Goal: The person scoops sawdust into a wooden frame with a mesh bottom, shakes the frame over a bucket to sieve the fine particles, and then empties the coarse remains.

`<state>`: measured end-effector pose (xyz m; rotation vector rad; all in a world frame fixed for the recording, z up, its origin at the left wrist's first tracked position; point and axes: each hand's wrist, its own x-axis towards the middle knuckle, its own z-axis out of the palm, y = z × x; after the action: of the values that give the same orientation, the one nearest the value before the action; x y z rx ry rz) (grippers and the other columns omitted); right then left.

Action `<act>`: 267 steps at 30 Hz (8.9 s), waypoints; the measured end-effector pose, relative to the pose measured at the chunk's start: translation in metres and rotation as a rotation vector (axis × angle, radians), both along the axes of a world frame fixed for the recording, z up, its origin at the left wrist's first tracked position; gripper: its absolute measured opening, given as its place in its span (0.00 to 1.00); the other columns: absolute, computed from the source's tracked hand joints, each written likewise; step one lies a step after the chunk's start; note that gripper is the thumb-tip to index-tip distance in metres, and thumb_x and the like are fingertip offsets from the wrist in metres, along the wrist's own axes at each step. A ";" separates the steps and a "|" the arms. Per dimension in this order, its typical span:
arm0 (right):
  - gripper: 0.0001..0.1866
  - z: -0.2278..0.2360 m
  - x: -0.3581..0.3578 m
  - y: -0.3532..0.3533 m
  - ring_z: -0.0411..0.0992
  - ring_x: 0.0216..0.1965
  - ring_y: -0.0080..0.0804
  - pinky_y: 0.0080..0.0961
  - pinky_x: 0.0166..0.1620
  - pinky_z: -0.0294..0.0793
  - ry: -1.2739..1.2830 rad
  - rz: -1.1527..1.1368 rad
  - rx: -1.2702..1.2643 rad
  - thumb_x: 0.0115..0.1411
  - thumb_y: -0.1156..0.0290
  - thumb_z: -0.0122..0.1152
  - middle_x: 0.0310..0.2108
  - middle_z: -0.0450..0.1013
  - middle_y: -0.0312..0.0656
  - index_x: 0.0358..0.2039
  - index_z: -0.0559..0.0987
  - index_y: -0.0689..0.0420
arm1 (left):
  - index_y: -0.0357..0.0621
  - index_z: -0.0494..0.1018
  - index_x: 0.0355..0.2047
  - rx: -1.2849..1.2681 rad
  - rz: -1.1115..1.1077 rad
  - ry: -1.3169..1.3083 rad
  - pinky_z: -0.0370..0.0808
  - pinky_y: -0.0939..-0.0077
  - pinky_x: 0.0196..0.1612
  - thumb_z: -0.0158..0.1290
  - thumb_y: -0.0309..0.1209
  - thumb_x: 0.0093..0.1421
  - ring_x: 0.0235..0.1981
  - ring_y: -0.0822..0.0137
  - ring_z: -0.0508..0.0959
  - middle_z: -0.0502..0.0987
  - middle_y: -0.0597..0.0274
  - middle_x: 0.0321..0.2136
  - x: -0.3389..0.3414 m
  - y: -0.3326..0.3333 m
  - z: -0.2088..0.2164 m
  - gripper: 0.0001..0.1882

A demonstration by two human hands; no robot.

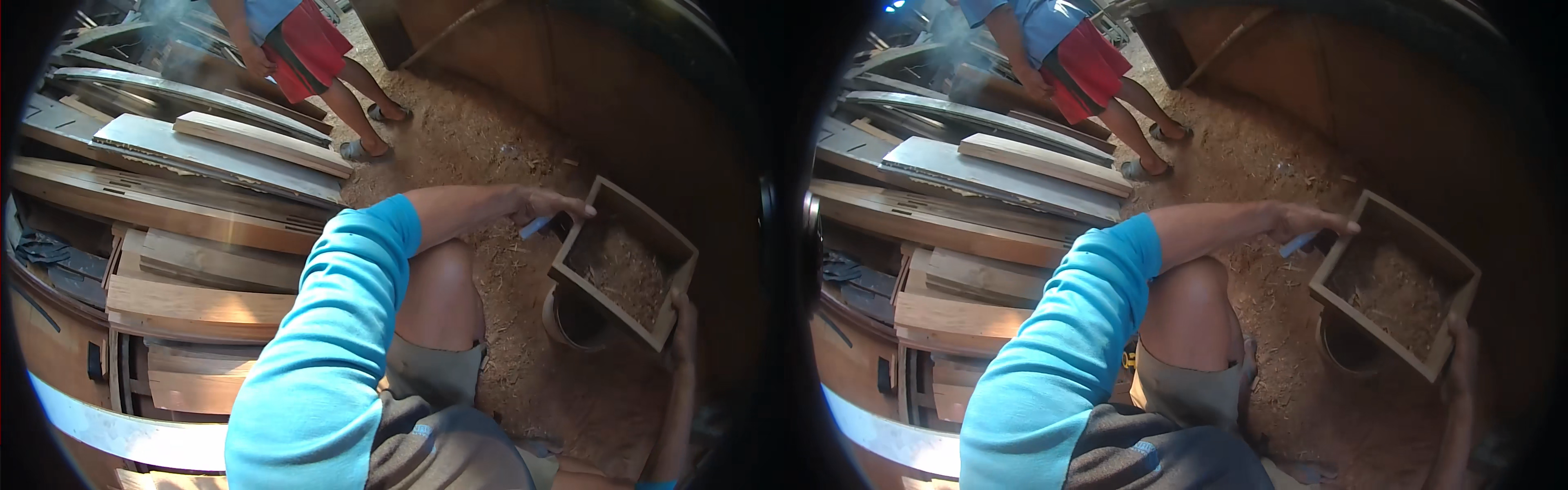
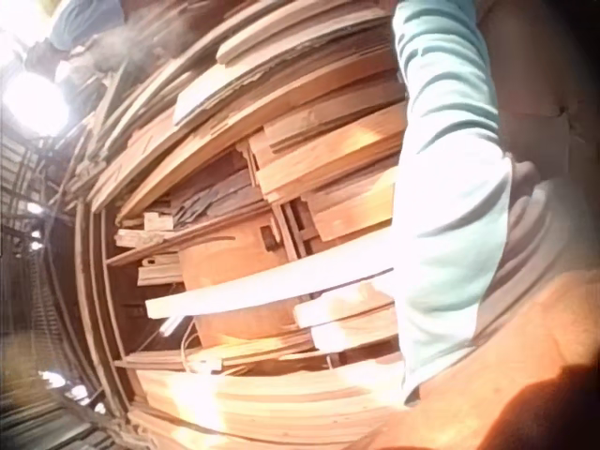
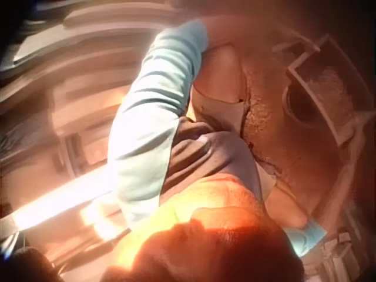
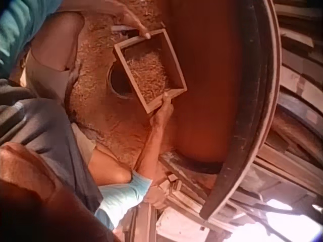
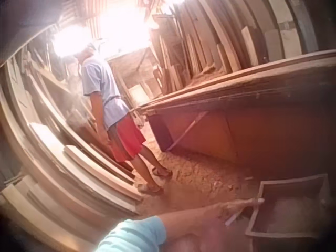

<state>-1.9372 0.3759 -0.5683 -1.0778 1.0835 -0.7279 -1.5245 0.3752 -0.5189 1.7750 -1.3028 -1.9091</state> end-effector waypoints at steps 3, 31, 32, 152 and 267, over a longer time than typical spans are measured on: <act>0.34 0.025 0.037 0.007 0.74 0.49 0.31 0.30 0.51 0.73 0.056 -0.009 -0.055 0.63 0.45 0.55 0.48 0.75 0.47 0.53 0.75 0.68 | 0.46 0.66 0.60 -0.113 0.112 0.128 0.70 0.58 0.53 0.58 0.61 0.53 0.54 0.58 0.71 0.71 0.55 0.54 -0.004 0.014 0.002 0.42; 0.13 -0.044 0.040 0.048 0.74 0.36 0.56 0.45 0.38 0.74 0.716 0.504 -0.976 0.55 0.71 0.62 0.35 0.75 0.54 0.41 0.78 0.59 | 0.43 0.67 0.47 -0.649 0.074 -1.477 0.75 0.53 0.47 0.70 0.43 0.40 0.49 0.45 0.73 0.70 0.49 0.46 0.177 0.303 -0.032 0.36; 0.16 -0.025 0.061 0.054 0.72 0.38 0.57 0.47 0.39 0.73 0.677 0.550 -1.057 0.53 0.72 0.66 0.34 0.72 0.54 0.41 0.74 0.61 | 0.43 0.67 0.46 -0.614 0.168 -1.426 0.75 0.54 0.48 0.71 0.45 0.39 0.50 0.45 0.73 0.69 0.49 0.46 0.181 0.315 -0.040 0.37; 0.16 -0.248 -0.092 0.185 0.61 0.60 0.42 0.48 0.67 0.50 1.252 -0.237 -0.731 0.57 0.69 0.57 0.51 0.67 0.43 0.47 0.76 0.51 | 0.33 0.57 0.64 -0.791 0.046 -0.838 0.69 0.71 0.55 0.68 0.27 0.51 0.57 0.60 0.69 0.68 0.50 0.56 -0.091 0.082 0.058 0.43; 0.20 -0.205 -0.088 0.141 0.59 0.63 0.42 0.46 0.66 0.59 1.200 -0.021 -0.407 0.62 0.77 0.52 0.60 0.63 0.43 0.55 0.71 0.54 | 0.37 0.67 0.47 -1.261 0.190 -0.595 0.65 0.79 0.30 0.67 0.47 0.52 0.26 0.75 0.67 0.69 0.68 0.27 -0.096 0.149 0.116 0.33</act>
<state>-2.0255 0.5172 -0.7738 -1.9481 1.9911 -0.2543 -1.6209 0.5243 -0.4030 1.5695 -1.7793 -0.1621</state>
